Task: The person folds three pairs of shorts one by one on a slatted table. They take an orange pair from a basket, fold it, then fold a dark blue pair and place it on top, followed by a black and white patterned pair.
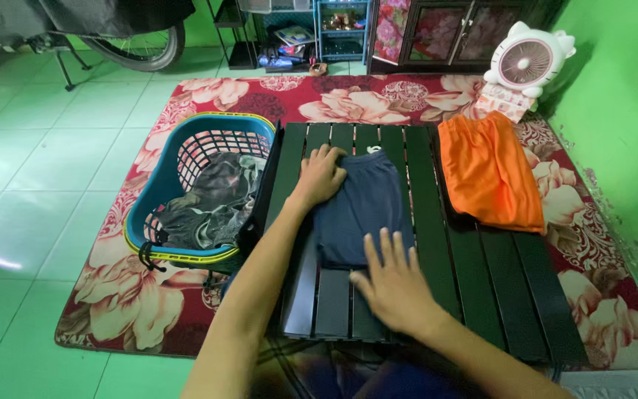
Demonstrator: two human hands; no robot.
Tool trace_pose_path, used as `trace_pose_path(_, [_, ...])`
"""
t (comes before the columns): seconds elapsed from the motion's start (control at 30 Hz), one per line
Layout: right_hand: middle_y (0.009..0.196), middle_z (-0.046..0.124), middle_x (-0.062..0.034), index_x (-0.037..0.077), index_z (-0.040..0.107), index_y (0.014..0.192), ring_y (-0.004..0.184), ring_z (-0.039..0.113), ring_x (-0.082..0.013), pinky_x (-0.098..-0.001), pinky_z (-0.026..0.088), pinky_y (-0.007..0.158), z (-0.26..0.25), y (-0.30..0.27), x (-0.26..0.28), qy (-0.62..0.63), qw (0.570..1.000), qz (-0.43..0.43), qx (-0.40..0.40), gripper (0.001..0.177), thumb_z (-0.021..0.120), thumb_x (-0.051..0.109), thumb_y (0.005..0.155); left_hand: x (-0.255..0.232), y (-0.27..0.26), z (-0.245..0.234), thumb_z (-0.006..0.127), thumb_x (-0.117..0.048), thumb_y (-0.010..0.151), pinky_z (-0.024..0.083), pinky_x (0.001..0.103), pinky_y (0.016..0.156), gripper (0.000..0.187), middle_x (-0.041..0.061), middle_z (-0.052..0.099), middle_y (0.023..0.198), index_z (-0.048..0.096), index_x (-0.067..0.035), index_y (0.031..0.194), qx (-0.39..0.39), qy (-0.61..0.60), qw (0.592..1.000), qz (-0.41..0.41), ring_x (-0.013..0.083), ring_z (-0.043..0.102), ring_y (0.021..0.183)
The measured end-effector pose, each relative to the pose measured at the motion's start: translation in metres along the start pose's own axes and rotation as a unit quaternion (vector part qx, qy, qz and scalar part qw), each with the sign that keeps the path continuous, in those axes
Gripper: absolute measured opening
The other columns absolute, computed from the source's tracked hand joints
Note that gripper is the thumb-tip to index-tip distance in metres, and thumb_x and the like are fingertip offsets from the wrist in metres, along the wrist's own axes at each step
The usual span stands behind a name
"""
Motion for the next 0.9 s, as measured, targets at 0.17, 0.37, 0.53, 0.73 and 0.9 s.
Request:
trace_pose_path(0.17, [0.157, 0.038, -0.0184, 0.013, 0.039, 0.153, 0.142, 0.039, -0.0402, -0.0527, 0.039, 0.107, -0.006, 0.0, -0.009, 0.038, 0.994, 0.028, 0.096, 0.067, 0.04, 0.053, 0.099, -0.051, -0.003, -0.022, 0.064, -0.029, 0.087, 0.04, 0.058, 0.102, 0.04, 0.019, 0.057, 0.138, 0.063, -0.007, 0.121, -0.074, 0.264, 0.958, 0.088, 0.0363, 0.055, 0.125])
trace_pose_path(0.37, [0.146, 0.058, -0.0203, 0.006, 0.056, 0.141, 0.131, 0.058, -0.0384, -0.0482, 0.046, 0.111, -0.07, 0.059, -0.044, 0.048, 0.966, -0.043, -0.249, 0.045, 0.049, 0.025, 0.1, -0.076, -0.058, -0.016, 0.056, -0.045, 0.093, 0.026, 0.066, 0.117, 0.064, 0.022, 0.045, 0.154, 0.056, -0.002, 0.14, -0.052, 0.23, 0.972, 0.017, 0.0374, 0.04, 0.146])
trace_pose_path(0.53, [0.162, 0.032, -0.0169, 0.021, 0.04, 0.155, 0.144, 0.035, -0.048, -0.0648, 0.027, 0.113, -0.021, 0.12, -0.074, -0.012, 0.982, 0.002, -0.188, 0.064, 0.053, 0.045, 0.096, -0.063, -0.075, -0.006, 0.052, -0.055, 0.094, 0.014, 0.074, 0.114, 0.079, 0.021, 0.028, 0.164, 0.038, -0.005, 0.155, 0.006, 0.166, 0.986, -0.032, 0.0371, 0.023, 0.153])
trace_pose_path(0.73, [0.17, 0.018, -0.0131, 0.025, 0.029, 0.161, 0.147, 0.027, -0.0499, -0.0686, 0.017, 0.116, 0.018, 0.131, -0.099, 0.041, 0.989, 0.029, -0.136, 0.07, 0.047, 0.051, 0.099, -0.045, -0.074, 0.003, 0.05, -0.06, 0.093, 0.005, 0.077, 0.113, 0.092, 0.016, 0.018, 0.168, 0.023, -0.003, 0.16, 0.046, 0.129, 0.988, -0.071, 0.0325, 0.014, 0.157])
trace_pose_path(0.9, [0.169, 0.018, -0.0149, 0.02, 0.025, 0.162, 0.149, 0.024, -0.0495, -0.0694, 0.015, 0.116, 0.025, 0.13, -0.102, 0.032, 0.989, 0.039, -0.138, 0.071, 0.045, 0.052, 0.101, -0.053, -0.066, 0.0, 0.051, -0.06, 0.091, 0.003, 0.081, 0.108, 0.09, 0.018, 0.022, 0.165, 0.027, -0.001, 0.155, 0.069, 0.168, 0.981, -0.07, 0.0334, 0.017, 0.153])
Point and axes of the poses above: each hand's wrist, its own y-axis towards the middle knuckle, its own z-axis out of the palm, x = y × z, the point moved 10 cm from there along y, towards the middle knuckle
